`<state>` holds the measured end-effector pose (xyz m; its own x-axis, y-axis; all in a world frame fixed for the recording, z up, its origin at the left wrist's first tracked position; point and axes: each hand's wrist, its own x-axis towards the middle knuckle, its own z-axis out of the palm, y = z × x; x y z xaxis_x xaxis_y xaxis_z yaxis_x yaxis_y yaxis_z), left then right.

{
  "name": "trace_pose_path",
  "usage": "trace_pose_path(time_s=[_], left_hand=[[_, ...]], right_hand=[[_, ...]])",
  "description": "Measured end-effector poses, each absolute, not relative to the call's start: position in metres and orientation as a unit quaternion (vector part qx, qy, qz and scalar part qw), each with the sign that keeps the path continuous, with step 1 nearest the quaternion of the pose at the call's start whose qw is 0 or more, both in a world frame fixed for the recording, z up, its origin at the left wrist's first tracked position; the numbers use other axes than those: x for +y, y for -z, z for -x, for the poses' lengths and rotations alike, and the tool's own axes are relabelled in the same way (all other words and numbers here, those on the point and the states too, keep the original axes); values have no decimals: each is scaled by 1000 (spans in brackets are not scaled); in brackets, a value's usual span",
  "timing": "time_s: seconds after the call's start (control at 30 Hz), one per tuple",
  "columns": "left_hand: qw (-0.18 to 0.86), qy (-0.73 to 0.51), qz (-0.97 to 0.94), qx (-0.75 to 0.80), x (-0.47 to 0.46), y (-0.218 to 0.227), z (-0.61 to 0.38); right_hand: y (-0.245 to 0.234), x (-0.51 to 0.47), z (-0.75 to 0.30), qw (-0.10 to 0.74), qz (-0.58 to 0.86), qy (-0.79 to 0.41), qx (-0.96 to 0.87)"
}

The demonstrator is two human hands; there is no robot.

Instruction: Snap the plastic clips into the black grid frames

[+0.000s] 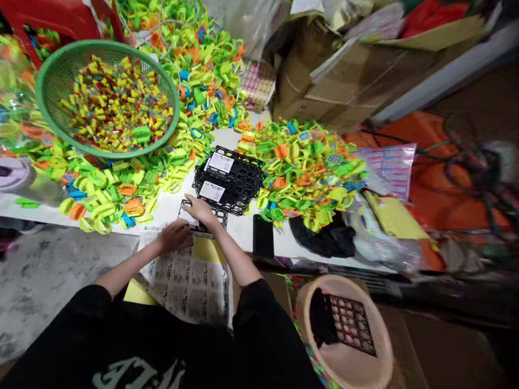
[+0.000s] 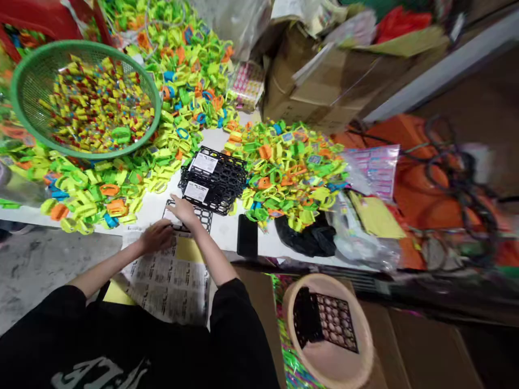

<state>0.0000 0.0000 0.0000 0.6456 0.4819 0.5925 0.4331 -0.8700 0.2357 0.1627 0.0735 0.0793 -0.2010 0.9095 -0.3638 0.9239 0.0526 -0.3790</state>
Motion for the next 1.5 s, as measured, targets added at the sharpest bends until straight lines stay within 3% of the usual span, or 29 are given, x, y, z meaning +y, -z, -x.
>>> trace_pose_path(time_s=[0.3,0.47,0.97,1.5], left_hand=[[87,-261,-903,331,-1,6,0],[87,-273,-902,324,-1,5,1],[97,-268,-907,310,1,10,0],[96,-297,-900,305,2,12,-2]], right_hand=[[-106,75,-147,120,-686,210,687],[-106,76,-151,127,-695,201,678],[-42,53,-219,-65,-511,76,854],[-42,35,-235,-101,-522,116,839]])
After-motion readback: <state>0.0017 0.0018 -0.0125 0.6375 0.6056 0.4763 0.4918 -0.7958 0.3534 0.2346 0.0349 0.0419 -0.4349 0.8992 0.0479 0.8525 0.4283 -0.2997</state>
